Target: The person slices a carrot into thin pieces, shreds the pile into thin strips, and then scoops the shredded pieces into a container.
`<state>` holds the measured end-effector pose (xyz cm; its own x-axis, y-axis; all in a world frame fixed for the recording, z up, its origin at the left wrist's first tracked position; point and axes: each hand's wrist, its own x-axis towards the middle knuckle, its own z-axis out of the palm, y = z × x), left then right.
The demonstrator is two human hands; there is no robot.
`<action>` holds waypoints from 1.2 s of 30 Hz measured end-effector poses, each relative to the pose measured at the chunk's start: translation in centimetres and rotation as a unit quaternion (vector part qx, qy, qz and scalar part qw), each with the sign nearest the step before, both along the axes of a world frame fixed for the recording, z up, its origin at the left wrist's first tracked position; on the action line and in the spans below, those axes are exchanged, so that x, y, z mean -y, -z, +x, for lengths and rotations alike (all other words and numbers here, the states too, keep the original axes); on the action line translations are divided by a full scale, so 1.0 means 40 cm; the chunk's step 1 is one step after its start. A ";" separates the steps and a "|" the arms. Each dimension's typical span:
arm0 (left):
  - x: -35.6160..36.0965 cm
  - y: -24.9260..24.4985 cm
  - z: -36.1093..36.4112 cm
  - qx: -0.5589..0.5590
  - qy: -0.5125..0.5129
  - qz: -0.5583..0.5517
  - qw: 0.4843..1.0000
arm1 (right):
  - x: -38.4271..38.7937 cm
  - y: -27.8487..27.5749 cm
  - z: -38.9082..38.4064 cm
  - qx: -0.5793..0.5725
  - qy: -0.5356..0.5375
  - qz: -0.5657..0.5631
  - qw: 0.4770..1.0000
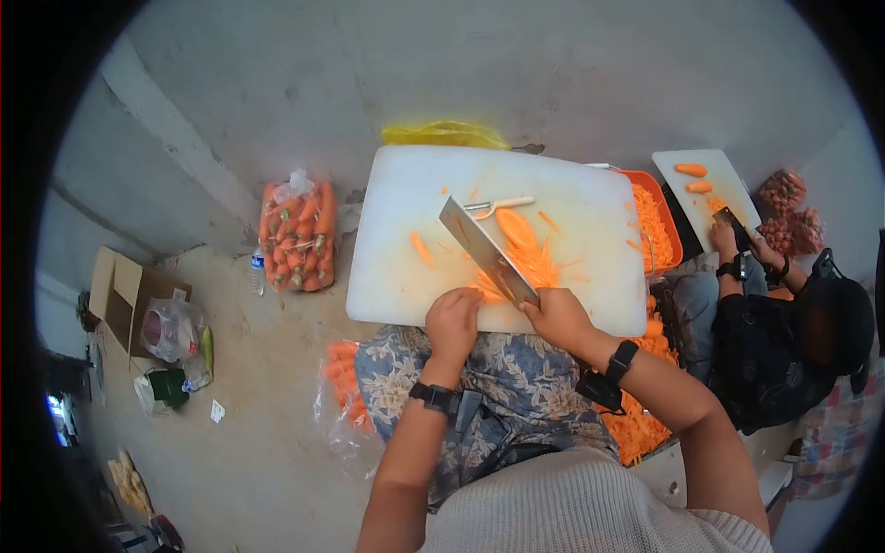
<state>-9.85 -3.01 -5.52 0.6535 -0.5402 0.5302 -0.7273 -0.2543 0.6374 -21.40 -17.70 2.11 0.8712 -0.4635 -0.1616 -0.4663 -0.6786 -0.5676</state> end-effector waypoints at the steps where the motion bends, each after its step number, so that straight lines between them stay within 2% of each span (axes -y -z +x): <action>1: -0.001 0.003 0.004 -0.016 0.002 -0.014 1.000 | 0.000 -0.011 0.001 0.004 0.002 -0.003 1.000; 4: -0.002 0.010 0.009 -0.029 0.009 -0.029 0.999 | -0.019 -0.062 -0.019 -0.024 -0.017 -0.012 1.000; 6: -0.005 0.013 0.001 -0.022 0.019 -0.031 0.999 | -0.028 -0.103 -0.033 -0.053 -0.061 -0.056 0.995; 7: -0.004 0.012 0.001 -0.024 0.014 -0.023 0.999 | -0.027 -0.102 -0.035 -0.051 -0.056 -0.057 0.995; 9: 0.000 0.010 0.003 -0.027 0.013 -0.018 0.999 | -0.026 -0.088 -0.037 -0.133 -0.092 -0.067 0.985; 12: 0.004 0.010 0.003 -0.016 0.012 -0.040 0.999 | -0.022 -0.045 -0.038 -0.144 -0.110 -0.082 0.980; 16: -0.002 -0.005 -0.002 0.007 0.008 -0.004 1.000 | -0.042 -0.030 -0.014 -0.135 -0.126 -0.085 0.979; 18: 0.008 -0.015 0.003 0.032 0.012 0.007 0.999 | -0.042 0.004 0.018 -0.110 -0.098 -0.067 0.987; 22: -0.001 -0.007 -0.008 0.011 0.008 0.011 1.000 | -0.048 0.028 0.022 -0.038 -0.068 -0.063 0.995; 24: 0.000 -0.002 -0.006 0.010 0.007 0.011 1.000 | -0.033 0.034 -0.013 0.048 -0.037 -0.045 0.997; 27: 0.002 0.002 -0.004 -0.007 -0.004 -0.003 1.000 | -0.002 -0.024 -0.088 0.056 -0.003 -0.056 0.997; 29: 0.002 -0.013 0.007 -0.069 0.012 -0.056 0.996 | 0.071 -0.013 -0.133 0.099 0.022 -0.112 0.989; 33: 0.006 -0.063 0.079 -0.088 -0.021 -0.048 0.995 | 0.230 -0.057 -0.187 0.028 0.149 -0.236 0.960; 35: 0.004 -0.065 0.131 0.030 -0.078 0.003 0.996 | 0.300 -0.056 -0.218 0.023 0.181 -0.245 0.952; 36: 0.004 -0.068 0.148 -0.018 -0.099 0.034 0.994 | 0.331 -0.051 -0.230 0.011 0.205 -0.250 0.946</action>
